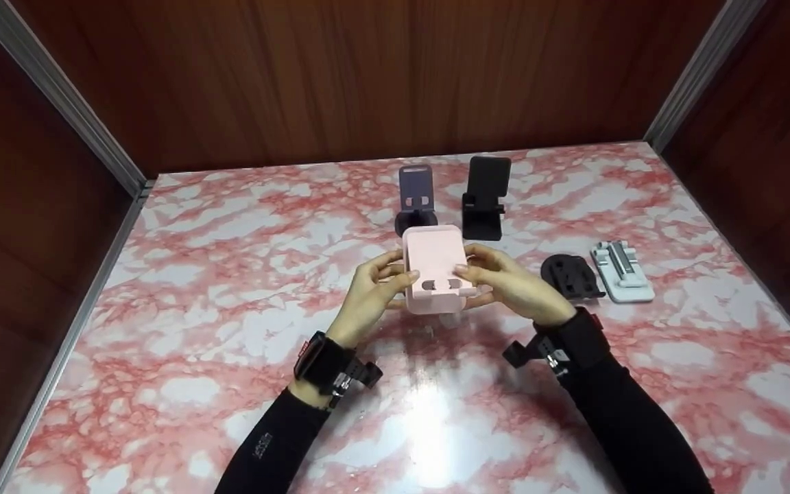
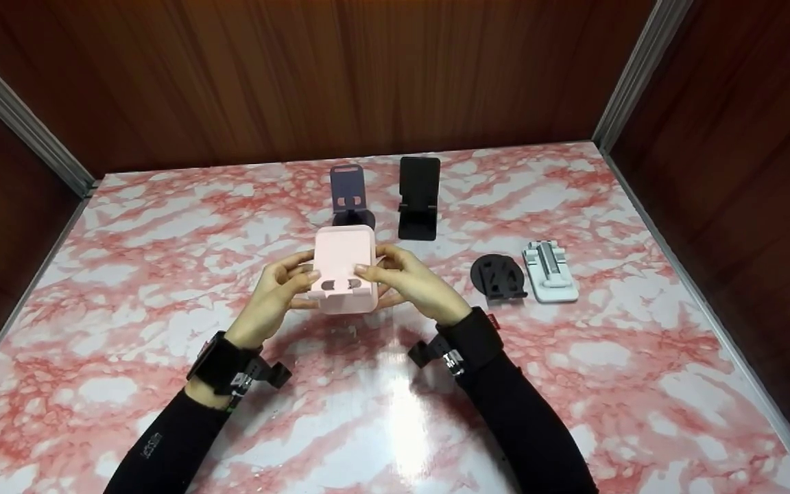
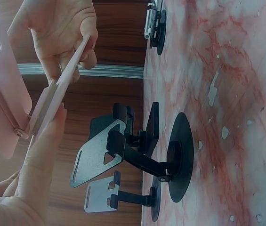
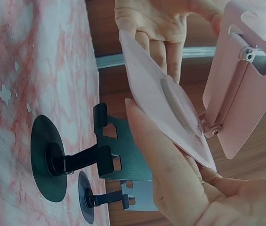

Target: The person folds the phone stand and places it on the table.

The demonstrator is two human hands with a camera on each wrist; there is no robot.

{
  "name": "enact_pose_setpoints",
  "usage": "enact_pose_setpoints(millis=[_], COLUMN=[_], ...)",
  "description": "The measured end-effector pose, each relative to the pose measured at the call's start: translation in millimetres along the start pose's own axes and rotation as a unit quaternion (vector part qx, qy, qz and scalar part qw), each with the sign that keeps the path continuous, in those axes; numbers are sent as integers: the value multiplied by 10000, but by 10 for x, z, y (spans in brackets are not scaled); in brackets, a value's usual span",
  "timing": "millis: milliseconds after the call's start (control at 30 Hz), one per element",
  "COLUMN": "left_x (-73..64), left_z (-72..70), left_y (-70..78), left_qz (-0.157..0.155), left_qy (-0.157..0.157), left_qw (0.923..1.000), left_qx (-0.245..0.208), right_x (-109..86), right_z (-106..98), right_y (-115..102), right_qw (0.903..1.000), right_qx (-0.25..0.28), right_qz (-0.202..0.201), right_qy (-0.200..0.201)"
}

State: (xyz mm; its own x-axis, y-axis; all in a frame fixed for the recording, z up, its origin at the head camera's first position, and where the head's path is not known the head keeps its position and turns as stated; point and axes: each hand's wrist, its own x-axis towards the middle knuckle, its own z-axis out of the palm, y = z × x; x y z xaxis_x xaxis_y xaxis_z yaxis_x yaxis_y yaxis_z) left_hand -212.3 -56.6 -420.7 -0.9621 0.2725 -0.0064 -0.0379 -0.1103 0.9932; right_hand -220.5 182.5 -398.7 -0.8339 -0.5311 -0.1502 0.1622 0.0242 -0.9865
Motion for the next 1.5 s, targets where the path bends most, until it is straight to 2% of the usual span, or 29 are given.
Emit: enact_pose_setpoints(millis=[433, 667, 1033, 1333, 1500], left_x=[6, -2, 3, 13, 10], left_z=[-20, -21, -8, 2, 16], left_y=[6, 12, 15, -7, 2], left_qz=[72, 48, 59, 77, 64], left_qy=[-85, -128, -120, -94, -107], left_qw=[9998, 9999, 9996, 9994, 9996], left_qx=[136, 3, 231, 331, 237], right_x=[-2, 3, 6, 8, 10], right_z=[-9, 2, 2, 5, 0], right_y=[9, 10, 10, 17, 21], right_qw=[9998, 9995, 9991, 9947, 9942], right_qx=[-161, -269, -389, -955, -990], right_qz=[-62, -46, -3, 45, 0], right_qy=[64, 140, 179, 377, 426])
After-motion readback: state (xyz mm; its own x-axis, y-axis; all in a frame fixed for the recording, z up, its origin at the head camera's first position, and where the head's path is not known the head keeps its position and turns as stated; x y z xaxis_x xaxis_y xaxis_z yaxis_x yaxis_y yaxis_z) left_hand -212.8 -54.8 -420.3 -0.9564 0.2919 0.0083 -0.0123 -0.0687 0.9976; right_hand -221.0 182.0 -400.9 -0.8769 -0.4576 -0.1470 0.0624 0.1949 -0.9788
